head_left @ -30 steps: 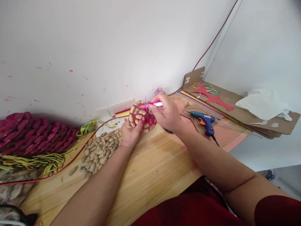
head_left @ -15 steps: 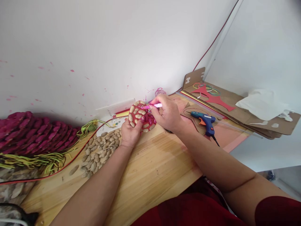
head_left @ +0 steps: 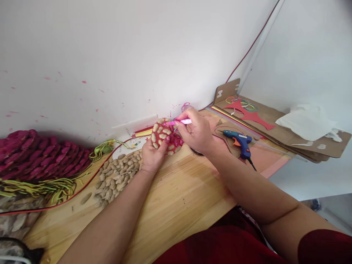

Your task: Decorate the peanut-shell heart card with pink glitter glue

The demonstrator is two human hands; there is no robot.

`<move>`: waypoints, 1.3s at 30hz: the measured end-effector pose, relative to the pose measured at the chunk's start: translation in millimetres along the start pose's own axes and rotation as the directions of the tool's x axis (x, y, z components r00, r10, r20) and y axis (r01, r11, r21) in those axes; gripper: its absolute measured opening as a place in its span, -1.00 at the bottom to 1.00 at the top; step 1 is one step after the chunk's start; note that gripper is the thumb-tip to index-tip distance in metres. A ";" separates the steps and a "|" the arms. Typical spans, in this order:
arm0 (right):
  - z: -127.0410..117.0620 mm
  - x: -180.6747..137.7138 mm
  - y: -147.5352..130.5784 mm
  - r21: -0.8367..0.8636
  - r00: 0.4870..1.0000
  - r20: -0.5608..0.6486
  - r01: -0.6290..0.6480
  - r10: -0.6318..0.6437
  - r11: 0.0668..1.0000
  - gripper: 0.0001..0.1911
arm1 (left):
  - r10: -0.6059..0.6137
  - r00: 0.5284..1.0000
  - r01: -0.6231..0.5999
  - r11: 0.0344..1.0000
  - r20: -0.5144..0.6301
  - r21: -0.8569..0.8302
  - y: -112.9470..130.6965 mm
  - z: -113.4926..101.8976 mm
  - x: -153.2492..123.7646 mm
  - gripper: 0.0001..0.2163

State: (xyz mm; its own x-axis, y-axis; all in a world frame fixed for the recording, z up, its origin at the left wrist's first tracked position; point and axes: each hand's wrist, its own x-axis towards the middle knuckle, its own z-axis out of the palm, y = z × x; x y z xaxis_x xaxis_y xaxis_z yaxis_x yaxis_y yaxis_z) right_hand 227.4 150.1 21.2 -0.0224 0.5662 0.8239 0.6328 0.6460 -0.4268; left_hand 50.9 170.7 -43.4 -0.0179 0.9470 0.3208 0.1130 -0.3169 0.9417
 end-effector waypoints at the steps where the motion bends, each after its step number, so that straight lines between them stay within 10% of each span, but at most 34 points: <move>1: 0.0 0.0 -0.2 0.010 1.000 0.002 -0.006 0.006 1.000 -0.94 | 0.003 1.000 -0.003 1.000 0.006 0.001 0.2 0.0 -0.4 -0.60; 39: -0.5 0.2 -3.6 -0.031 0.998 -0.016 0.060 -0.060 0.998 -0.93 | 0.165 0.986 -0.154 0.961 -0.026 0.230 2.6 -2.2 -3.5 -0.69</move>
State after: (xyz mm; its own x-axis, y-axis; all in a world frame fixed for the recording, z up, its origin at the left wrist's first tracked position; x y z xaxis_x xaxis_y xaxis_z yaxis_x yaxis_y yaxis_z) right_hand 225.5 147.7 23.1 -0.0478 0.5179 0.8541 0.6544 0.6623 -0.3649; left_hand 49.1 166.4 -41.8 -0.0249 0.8801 0.4741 0.3400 -0.4385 0.8319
